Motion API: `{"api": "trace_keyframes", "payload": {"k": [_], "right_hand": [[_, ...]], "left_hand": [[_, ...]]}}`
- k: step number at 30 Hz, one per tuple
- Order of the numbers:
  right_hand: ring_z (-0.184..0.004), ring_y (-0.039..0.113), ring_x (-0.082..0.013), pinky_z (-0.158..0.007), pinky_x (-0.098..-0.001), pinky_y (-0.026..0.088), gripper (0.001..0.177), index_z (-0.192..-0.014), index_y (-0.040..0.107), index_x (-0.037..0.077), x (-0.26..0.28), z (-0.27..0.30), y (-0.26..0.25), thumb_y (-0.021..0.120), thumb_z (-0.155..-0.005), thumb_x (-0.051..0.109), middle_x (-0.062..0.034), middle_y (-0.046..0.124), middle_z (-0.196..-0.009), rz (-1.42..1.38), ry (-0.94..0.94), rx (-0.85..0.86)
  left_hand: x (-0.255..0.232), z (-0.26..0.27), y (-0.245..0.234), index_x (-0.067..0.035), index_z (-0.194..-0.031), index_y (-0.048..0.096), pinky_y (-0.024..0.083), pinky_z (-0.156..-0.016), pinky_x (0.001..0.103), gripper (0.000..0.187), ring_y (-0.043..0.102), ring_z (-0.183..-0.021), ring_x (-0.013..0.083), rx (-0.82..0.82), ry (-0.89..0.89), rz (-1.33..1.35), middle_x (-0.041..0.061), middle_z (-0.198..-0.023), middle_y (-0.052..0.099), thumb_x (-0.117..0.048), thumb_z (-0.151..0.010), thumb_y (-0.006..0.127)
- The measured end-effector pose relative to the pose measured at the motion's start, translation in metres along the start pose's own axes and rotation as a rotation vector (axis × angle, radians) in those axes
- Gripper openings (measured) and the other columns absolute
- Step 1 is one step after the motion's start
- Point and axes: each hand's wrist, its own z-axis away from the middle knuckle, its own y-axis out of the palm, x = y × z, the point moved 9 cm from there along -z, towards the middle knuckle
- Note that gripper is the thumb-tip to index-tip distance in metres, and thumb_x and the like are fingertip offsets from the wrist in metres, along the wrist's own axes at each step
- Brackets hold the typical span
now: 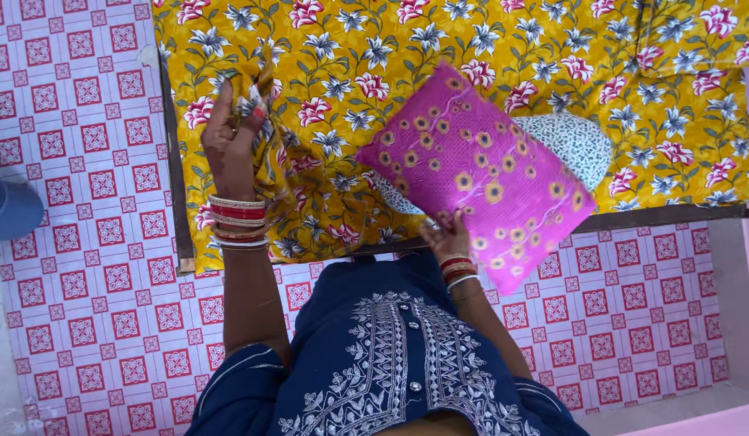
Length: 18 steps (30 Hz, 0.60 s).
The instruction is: The person folds a pillowcase over a pillow, adjusts a blanket and pillows on a bed, and then places a phone and a pamphlet on a shelf.
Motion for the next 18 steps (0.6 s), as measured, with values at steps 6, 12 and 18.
{"api": "trace_keyframes", "payload": {"k": [6,12,18], "right_hand": [[-0.097,0.076,-0.0337,-0.091,-0.0509,0.062,0.047,-0.112,0.070,0.004,-0.031,0.001,0.028,0.065,-0.093,0.047,-0.0177,0.077,-0.110,1.068,0.299,0.249],[-0.092,0.074,-0.0269,-0.078,-0.0447,0.062,0.034,-0.125,0.067,0.012,0.114,-0.014,0.107,0.066,-0.100,0.036,-0.0108,0.077,-0.109,1.281,-0.690,-0.005],[-0.148,0.032,-0.0345,-0.117,-0.0678,0.014,0.083,-0.149,0.043,0.014,0.097,-0.030,0.141,0.081,-0.082,0.043,-0.0165,0.038,-0.158,1.933,-0.876,0.092]], "left_hand": [[-0.001,-0.018,0.029,0.008,-0.154,0.045,0.050,-0.114,0.031,0.058,0.062,-0.132,0.0190,0.172,0.054,-0.249,0.017,-0.149,0.060,-0.007,-0.104,0.071],[-0.035,-0.066,0.040,0.002,-0.154,0.047,0.052,-0.110,0.034,0.055,0.063,-0.130,0.0199,0.204,0.161,-0.384,0.016,-0.149,0.062,-0.010,-0.105,0.071],[-0.052,-0.111,0.074,-0.010,-0.152,0.048,0.054,-0.091,0.034,0.054,0.066,-0.111,0.0184,0.190,0.302,-0.457,0.015,-0.145,0.063,-0.007,-0.100,0.064]]}}
